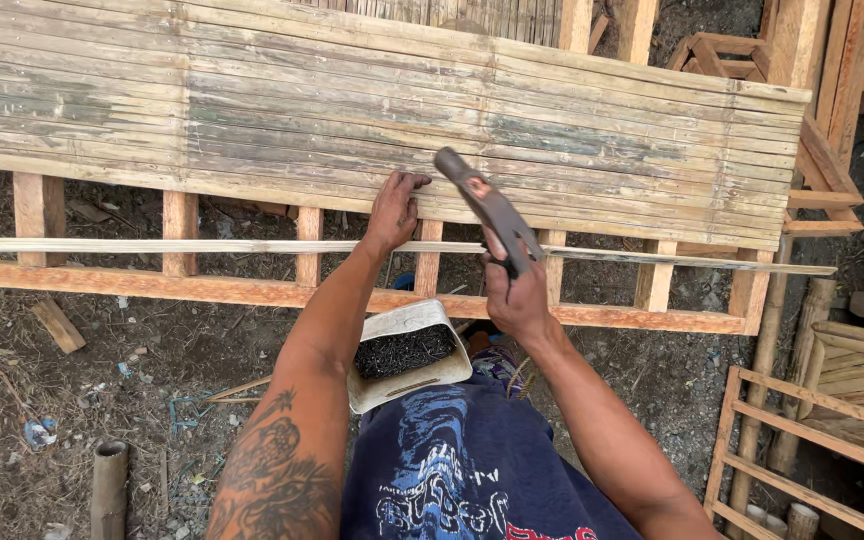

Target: The person hammers nails into a wooden pallet frame using a hammer. They repeatedly pick up nails from a container and drive them into the slats to secure them to the frame.

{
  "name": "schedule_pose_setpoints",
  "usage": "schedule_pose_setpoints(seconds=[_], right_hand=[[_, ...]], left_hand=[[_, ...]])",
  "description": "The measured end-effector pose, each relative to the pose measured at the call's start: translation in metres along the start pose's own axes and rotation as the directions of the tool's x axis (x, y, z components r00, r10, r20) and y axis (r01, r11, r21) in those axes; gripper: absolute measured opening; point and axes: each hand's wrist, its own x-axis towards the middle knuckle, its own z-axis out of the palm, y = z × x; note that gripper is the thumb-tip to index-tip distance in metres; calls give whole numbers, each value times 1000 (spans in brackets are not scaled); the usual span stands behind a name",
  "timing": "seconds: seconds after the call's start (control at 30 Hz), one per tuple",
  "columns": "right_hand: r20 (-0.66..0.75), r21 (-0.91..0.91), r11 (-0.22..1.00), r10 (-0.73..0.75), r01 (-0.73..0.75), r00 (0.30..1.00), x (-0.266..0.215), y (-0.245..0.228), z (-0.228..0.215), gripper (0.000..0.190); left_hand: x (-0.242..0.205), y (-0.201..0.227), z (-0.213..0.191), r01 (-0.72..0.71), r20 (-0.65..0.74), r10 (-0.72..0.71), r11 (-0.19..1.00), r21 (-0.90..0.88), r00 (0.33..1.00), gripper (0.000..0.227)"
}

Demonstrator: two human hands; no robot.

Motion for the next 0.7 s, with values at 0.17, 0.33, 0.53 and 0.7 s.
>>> schedule_pose_setpoints(seconds=[0.17,0.33,0.53,0.7], right_hand=[[-119,255,959,-98,126,988,14,-6,7,42],[186,-423,802,533,-422,826,24,3,16,29],[-104,-139,979,-163,148,981,9,5,11,33],[209,-520,784,501,-339,840,30,22,15,34]], left_hand=[[7,-4,-3,38,1,-38,998,-58,999,51],[14,-11,-2,27,12,-27,1000,5,1000,52],[10,-33,5,22,45,-19,997,-69,999,55],[9,-11,-23,193,258,-133,956,-222,957,34]])
